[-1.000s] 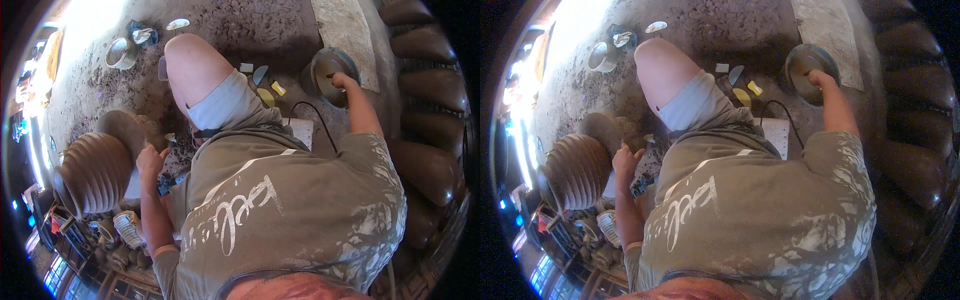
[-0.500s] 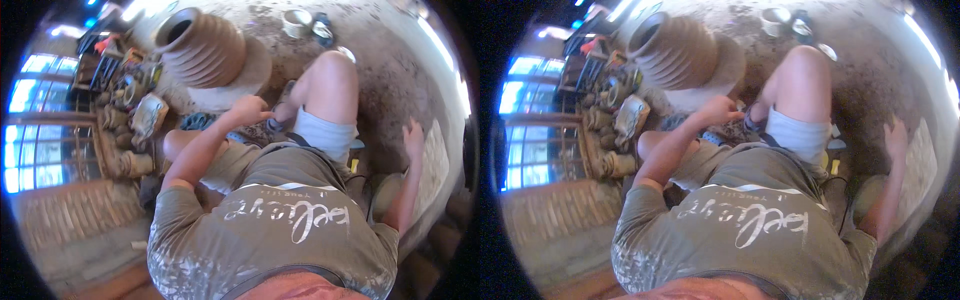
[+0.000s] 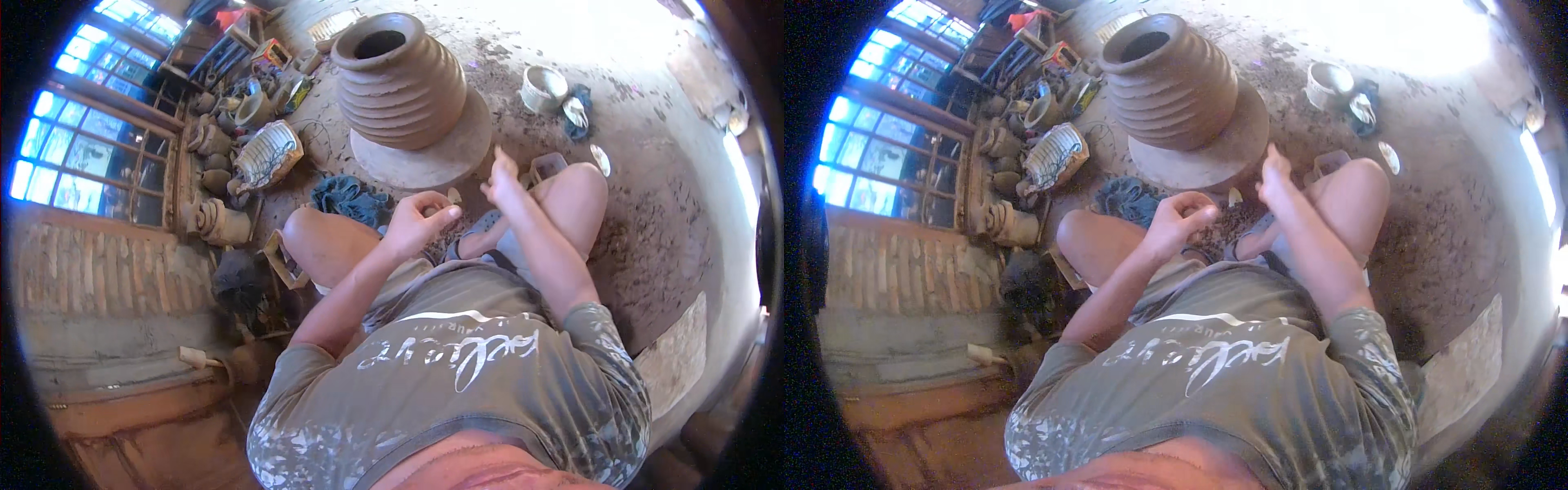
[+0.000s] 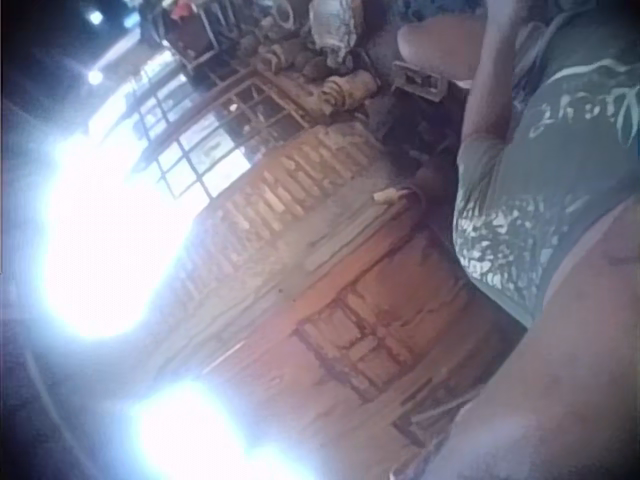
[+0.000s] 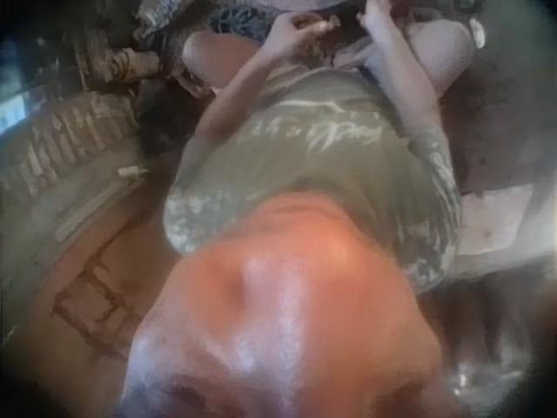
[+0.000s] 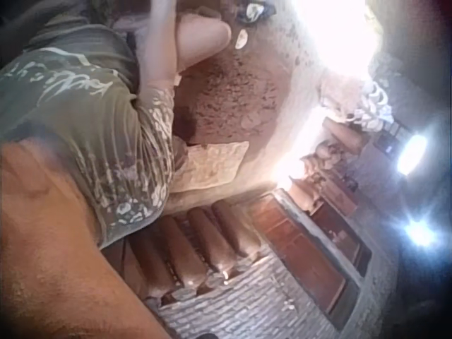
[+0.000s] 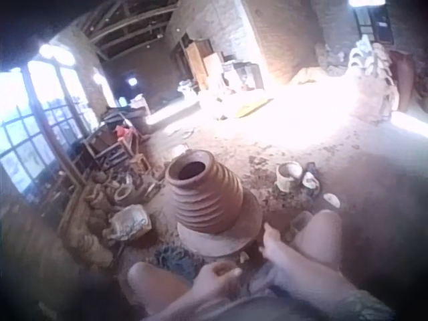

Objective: The person builds the wall of a large clay vessel by hand, smoothing the surface and shaping the rim as the wheel rotates. They reach for water in a small container to keep the clay moist during the process.

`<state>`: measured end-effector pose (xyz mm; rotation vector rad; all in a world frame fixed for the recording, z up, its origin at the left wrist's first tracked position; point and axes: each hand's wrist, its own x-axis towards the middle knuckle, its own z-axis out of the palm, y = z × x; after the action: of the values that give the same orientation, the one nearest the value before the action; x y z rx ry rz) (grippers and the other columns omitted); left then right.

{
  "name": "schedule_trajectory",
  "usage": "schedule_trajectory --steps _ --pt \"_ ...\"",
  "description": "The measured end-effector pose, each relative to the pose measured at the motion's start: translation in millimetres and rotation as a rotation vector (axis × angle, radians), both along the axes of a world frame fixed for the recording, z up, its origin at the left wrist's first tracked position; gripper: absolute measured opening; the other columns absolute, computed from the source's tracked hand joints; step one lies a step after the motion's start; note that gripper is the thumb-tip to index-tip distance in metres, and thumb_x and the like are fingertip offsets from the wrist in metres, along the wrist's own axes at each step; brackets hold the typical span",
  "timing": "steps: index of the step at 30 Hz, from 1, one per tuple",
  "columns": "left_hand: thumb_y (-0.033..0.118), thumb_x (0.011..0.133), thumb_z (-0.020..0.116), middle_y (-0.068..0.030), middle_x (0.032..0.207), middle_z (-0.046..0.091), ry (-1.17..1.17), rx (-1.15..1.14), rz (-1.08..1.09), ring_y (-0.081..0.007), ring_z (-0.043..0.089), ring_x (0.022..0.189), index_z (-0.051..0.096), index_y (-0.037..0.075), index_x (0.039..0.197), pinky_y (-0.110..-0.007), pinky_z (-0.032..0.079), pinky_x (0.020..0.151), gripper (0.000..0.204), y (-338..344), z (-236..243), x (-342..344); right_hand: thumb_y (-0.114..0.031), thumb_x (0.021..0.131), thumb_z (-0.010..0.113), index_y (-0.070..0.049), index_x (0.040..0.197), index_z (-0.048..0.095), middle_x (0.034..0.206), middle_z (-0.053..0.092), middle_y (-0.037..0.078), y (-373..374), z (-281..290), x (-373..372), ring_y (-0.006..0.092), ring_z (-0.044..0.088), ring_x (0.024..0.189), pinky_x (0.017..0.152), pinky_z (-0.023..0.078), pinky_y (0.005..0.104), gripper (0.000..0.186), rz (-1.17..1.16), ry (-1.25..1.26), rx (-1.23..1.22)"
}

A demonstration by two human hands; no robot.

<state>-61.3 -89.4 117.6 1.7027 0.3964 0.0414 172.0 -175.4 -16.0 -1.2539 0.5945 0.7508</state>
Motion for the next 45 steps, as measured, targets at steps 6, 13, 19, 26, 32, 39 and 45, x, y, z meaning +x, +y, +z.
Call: schedule_trajectory --steps 6,13,19,26,32,39,45 --pt "0.016 0.1 0.072 -0.0074 0.105 0.069 -0.286 -0.371 0.479 -0.0177 0.07 0.094 0.051 0.003 0.136 -0.031 0.057 0.087 0.043 4.6 -32.4 -7.5 -0.058 0.101 0.062 -0.004 0.152 0.051 0.153 0.054 0.017 10.0 27.0 -73.9 0.0304 0.054 0.134 0.11 0.043 0.0458 0.075 0.602 -0.424 0.032" --pt "0.028 0.112 0.056 -0.0124 0.132 0.064 -0.591 -0.336 0.844 -0.0139 0.06 0.104 0.042 0.007 0.135 -0.031 0.049 0.096 0.034 35.8 -51.9 9.6 -0.044 0.108 0.057 -0.003 0.138 0.064 0.124 0.072 0.013 50.3 76.0 -136.9 0.0208 0.065 0.11 0.095 0.05 0.0355 0.051 0.694 -0.302 0.42" --pt "0.027 0.111 0.057 -0.0097 0.135 0.055 -0.653 -0.171 0.967 -0.0134 0.051 0.107 0.041 0.007 0.138 -0.03 0.043 0.096 0.038 88.9 -27.5 8.3 -0.041 0.112 0.049 -0.004 0.132 0.066 0.124 0.071 0.009 69.5 52.0 -157.8 0.0192 0.065 0.111 0.089 0.052 0.0338 0.045 1.086 -0.133 0.456" --pt "0.02 0.104 0.065 -0.0026 0.093 0.061 -0.335 0.125 0.983 -0.0104 0.056 0.082 0.047 0.003 0.134 -0.025 0.047 0.073 0.038 114.0 -70.6 -4.2 -0.032 0.105 0.06 -0.003 0.116 0.075 0.104 0.076 0.007 83.0 77.4 -132.5 0.0138 0.067 0.098 0.089 0.053 0.0344 0.034 1.328 -0.404 0.379" --pt "0.029 0.097 0.077 -0.0044 0.085 0.068 -0.088 -0.081 0.771 -0.0112 0.061 0.073 0.065 0.001 0.106 -0.028 0.05 0.063 0.032 116.6 -82.8 -11.1 -0.022 0.094 0.075 0.0 0.117 0.074 0.107 0.075 0.013 59.6 102.1 -106.5 0.0208 0.069 0.102 0.093 0.054 0.036 0.031 1.17 -1.088 0.051" --pt "0.048 0.108 0.057 -0.0055 0.078 0.069 0.169 -0.174 0.233 -0.0128 0.064 0.069 0.071 0.0 0.103 -0.029 0.05 0.06 0.05 71.2 -107.2 13.5 -0.016 0.086 0.068 0.002 0.095 0.071 0.097 0.065 0.013 23.2 47.1 -80.3 0.0324 0.062 0.093 0.082 0.055 0.043 0.02 1.303 -2.086 -0.026" --pt "0.054 0.109 0.051 -0.0044 0.093 0.073 0.117 -0.619 0.077 -0.0146 0.066 0.081 0.071 0.003 0.116 -0.032 0.053 0.073 0.056 77.8 -124.5 22.4 -0.016 0.089 0.069 -0.001 0.09 0.071 0.093 0.065 0.013 2.1 62.2 -71.8 0.0311 0.065 0.092 0.079 0.054 0.0427 0.015 1.276 -1.957 -0.088"
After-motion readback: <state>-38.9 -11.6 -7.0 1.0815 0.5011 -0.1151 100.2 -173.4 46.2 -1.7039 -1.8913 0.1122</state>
